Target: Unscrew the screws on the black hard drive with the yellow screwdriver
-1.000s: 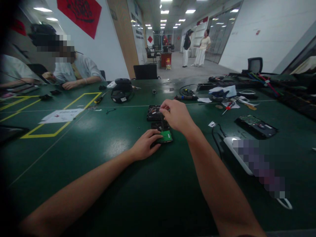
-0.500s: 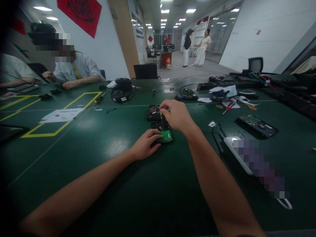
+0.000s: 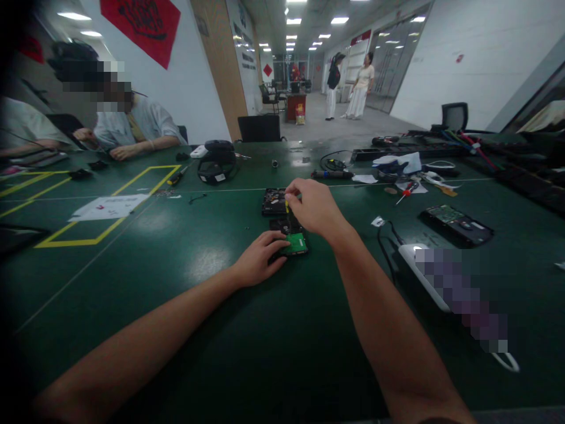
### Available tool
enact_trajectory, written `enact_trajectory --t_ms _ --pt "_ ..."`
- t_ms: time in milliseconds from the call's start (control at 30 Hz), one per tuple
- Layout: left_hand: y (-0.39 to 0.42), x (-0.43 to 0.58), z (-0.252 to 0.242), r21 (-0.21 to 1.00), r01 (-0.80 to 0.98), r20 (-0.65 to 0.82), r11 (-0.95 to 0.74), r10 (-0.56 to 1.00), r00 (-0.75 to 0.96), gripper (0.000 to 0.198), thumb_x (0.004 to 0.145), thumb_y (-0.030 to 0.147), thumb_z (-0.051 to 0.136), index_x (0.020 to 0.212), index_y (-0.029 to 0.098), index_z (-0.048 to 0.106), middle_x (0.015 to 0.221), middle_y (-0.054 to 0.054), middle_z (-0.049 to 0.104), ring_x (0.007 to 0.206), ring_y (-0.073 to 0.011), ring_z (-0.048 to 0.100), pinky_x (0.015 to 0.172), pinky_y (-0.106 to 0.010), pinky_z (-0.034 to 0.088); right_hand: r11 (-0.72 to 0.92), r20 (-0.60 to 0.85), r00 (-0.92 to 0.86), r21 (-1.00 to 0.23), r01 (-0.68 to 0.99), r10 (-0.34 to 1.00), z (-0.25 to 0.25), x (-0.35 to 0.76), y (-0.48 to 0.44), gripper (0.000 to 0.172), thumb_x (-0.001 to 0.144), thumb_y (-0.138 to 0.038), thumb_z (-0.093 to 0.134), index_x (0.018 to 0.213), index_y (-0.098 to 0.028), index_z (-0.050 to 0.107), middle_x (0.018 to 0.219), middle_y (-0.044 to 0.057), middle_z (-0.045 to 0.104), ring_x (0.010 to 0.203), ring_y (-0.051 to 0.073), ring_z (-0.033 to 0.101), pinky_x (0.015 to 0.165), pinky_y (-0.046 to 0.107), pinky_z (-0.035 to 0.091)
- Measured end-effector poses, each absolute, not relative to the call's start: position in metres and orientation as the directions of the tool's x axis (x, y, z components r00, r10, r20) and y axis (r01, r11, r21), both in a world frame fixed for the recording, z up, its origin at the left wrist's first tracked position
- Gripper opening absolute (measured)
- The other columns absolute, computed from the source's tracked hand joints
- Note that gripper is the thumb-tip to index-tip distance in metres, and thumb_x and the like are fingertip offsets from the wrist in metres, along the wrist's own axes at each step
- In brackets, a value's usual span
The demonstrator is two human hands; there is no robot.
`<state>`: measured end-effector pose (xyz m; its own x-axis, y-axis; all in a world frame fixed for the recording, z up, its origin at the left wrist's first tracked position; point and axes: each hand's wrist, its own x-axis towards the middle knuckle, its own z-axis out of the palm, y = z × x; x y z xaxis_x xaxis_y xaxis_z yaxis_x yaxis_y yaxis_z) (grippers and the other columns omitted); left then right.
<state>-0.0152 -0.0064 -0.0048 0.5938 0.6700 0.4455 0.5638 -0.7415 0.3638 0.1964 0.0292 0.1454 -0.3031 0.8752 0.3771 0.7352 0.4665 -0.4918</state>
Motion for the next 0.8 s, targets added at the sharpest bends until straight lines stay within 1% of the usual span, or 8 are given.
enact_trajectory --t_ms 67,133,300,433,500,567,700,800 --pt "-0.0065 -0.0153 -0.0047 0.365 0.562 0.444 -0.742 0.669 0.596 0.043 0.096 0.028 0.069 0.138 0.024 0.062 0.141 -0.014 0.059 0.135 -0.0342 0.056 0.114 -0.059 0.052 0.487 0.388 -0.319 -0.490 0.723 0.865 0.1457 0.1965 0.0296 0.017 0.099 -0.033 0.062 0.101 -0.022 0.074 0.099 0.008 0.079 0.084 0.022 0.072 0.075 0.035 0.052" --pt "-0.0065 -0.0154 -0.0045 0.363 0.565 0.441 -0.741 0.671 0.596 0.043 0.096 0.027 0.069 0.139 0.024 0.062 0.140 -0.015 0.059 0.135 -0.0343 0.056 0.114 -0.059 0.052 0.505 0.392 -0.339 -0.484 0.714 0.855 0.1465 0.1966 0.0292 0.015 0.098 -0.031 0.062 0.100 -0.022 0.075 0.100 0.007 0.079 0.085 0.022 0.072 0.075 0.035 0.053" --pt "-0.0066 -0.0154 -0.0040 0.352 0.567 0.447 -0.744 0.666 0.597 0.042 0.096 0.027 0.068 0.138 0.023 0.062 0.140 -0.015 0.059 0.135 -0.0344 0.056 0.114 -0.058 0.051 0.500 0.377 -0.343 -0.493 0.713 0.861 0.1479 0.1964 0.0262 0.021 0.097 -0.023 0.059 0.110 -0.021 0.075 0.099 0.007 0.080 0.085 0.022 0.073 0.077 0.036 0.053" --pt "-0.0070 -0.0150 -0.0027 0.361 0.567 0.443 -0.741 0.671 0.595 0.042 0.096 0.027 0.068 0.138 0.024 0.062 0.141 -0.015 0.058 0.136 -0.0345 0.055 0.114 -0.059 0.051 0.464 0.363 -0.306 -0.521 0.716 0.880 0.1469 0.1936 0.0265 0.018 0.097 -0.032 0.062 0.104 -0.021 0.074 0.093 0.007 0.079 0.082 0.023 0.073 0.076 0.037 0.054" --pt "-0.0071 -0.0151 -0.0024 0.359 0.572 0.436 -0.738 0.674 0.596 0.043 0.096 0.027 0.068 0.138 0.024 0.062 0.141 -0.015 0.058 0.136 -0.0347 0.054 0.114 -0.060 0.051 0.457 0.361 -0.299 -0.521 0.720 0.883 0.1460 0.1926 0.0275 0.020 0.098 -0.038 0.063 0.100 -0.021 0.074 0.090 0.007 0.079 0.080 0.023 0.072 0.076 0.038 0.053" --pt "-0.0068 -0.0154 -0.0027 0.358 0.571 0.433 -0.738 0.674 0.599 0.043 0.096 0.027 0.069 0.138 0.023 0.062 0.141 -0.015 0.058 0.137 -0.0348 0.054 0.115 -0.059 0.051 0.464 0.374 -0.298 -0.521 0.716 0.879 0.1454 0.1926 0.0283 0.022 0.099 -0.040 0.062 0.098 -0.022 0.074 0.091 0.007 0.079 0.080 0.022 0.072 0.077 0.038 0.053" --pt "-0.0058 -0.0155 -0.0051 0.356 0.566 0.441 -0.744 0.667 0.600 0.043 0.097 0.027 0.068 0.139 0.024 0.061 0.141 -0.015 0.058 0.136 -0.0344 0.055 0.115 -0.059 0.051 0.511 0.412 -0.330 -0.485 0.709 0.849 0.1451 0.1951 0.0280 0.017 0.099 -0.031 0.060 0.101 -0.021 0.075 0.097 0.007 0.079 0.083 0.022 0.072 0.079 0.037 0.052" --pt "-0.0053 -0.0152 -0.0064 0.350 0.571 0.439 -0.742 0.669 0.600 0.043 0.096 0.027 0.069 0.139 0.023 0.061 0.141 -0.015 0.058 0.136 -0.0343 0.055 0.115 -0.058 0.051 0.498 0.400 -0.324 -0.487 0.718 0.857 0.1445 0.1958 0.0283 0.020 0.098 -0.025 0.058 0.107 -0.020 0.075 0.094 0.007 0.079 0.083 0.022 0.073 0.080 0.036 0.052"
